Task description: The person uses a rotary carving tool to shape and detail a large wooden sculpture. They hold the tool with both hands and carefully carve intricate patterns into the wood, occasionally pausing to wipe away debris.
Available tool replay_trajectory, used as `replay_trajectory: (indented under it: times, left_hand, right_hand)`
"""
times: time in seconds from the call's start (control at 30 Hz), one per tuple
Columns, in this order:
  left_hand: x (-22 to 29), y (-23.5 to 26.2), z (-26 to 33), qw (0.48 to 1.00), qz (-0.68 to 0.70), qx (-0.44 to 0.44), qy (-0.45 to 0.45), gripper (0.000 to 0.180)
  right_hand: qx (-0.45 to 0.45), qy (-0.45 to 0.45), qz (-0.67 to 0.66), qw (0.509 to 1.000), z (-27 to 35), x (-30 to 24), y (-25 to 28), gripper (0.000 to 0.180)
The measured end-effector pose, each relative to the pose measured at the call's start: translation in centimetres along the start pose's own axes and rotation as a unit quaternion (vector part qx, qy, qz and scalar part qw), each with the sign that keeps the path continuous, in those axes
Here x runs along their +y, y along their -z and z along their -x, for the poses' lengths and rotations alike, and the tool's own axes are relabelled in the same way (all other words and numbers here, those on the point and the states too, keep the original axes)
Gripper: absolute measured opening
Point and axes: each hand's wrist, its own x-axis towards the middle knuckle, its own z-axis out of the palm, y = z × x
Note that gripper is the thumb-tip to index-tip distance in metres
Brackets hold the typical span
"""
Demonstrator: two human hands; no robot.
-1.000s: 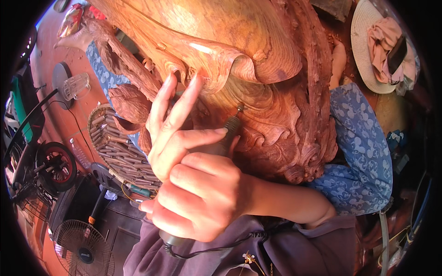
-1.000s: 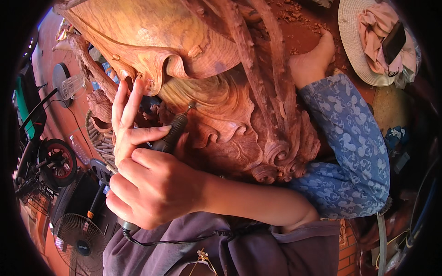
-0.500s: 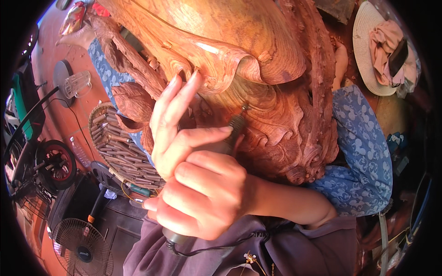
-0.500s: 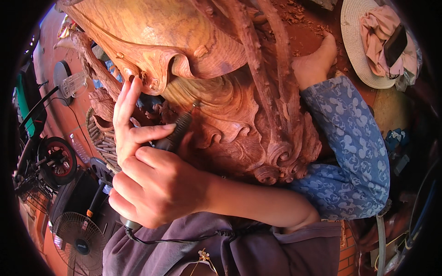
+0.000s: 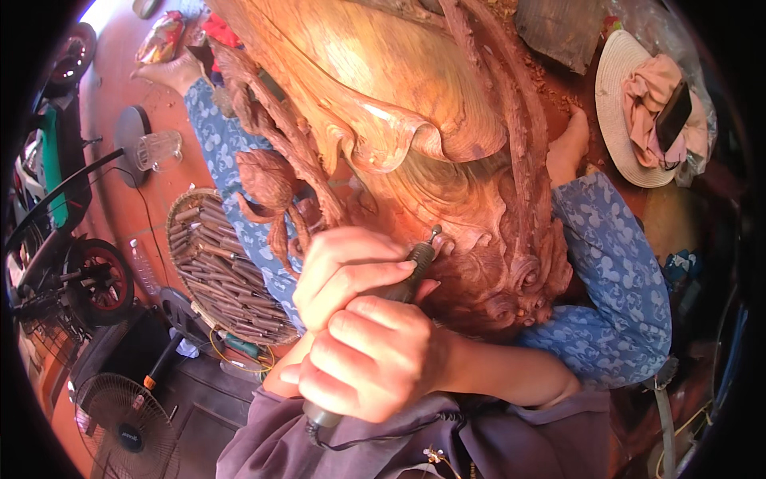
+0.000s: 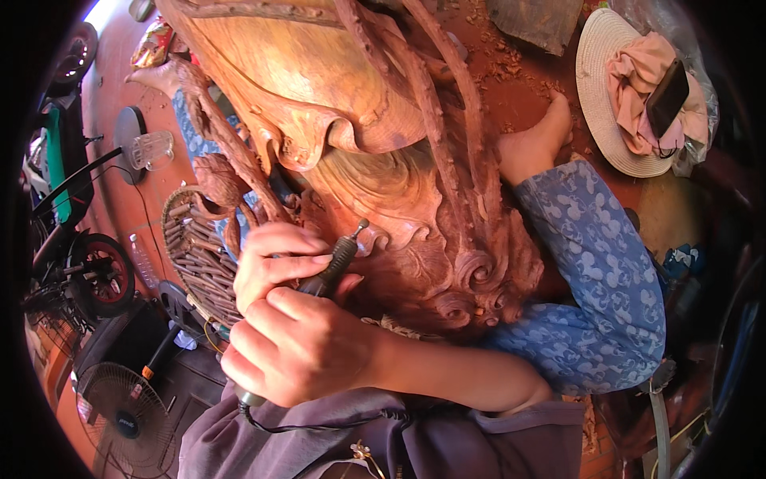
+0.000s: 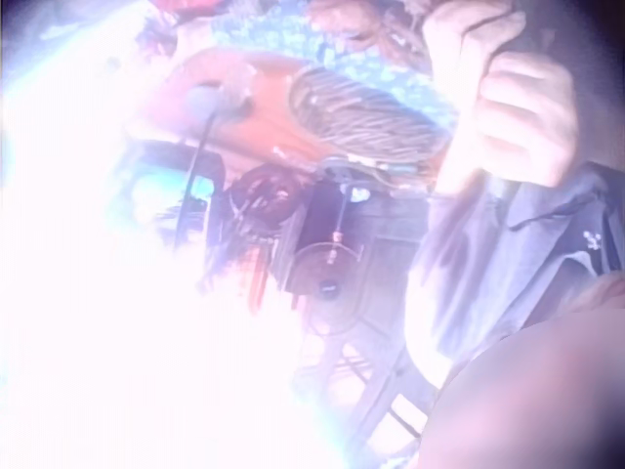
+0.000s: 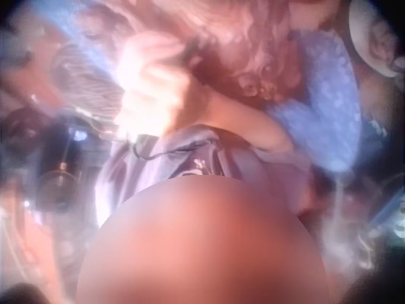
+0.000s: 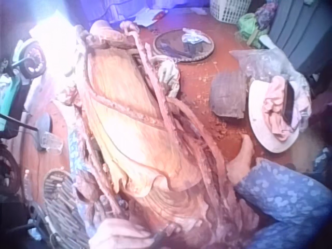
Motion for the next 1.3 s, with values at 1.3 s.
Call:
replay_trajectory:
  times: [1.3]
  left_hand:
    - [-1.5,1.5,-0.6,0.996,0.019,-0.091,-0.018,0.037]
  right_hand:
    - [-0.027,0.015,-0.011,0.999,0.0,1.5,0.3,0.017]
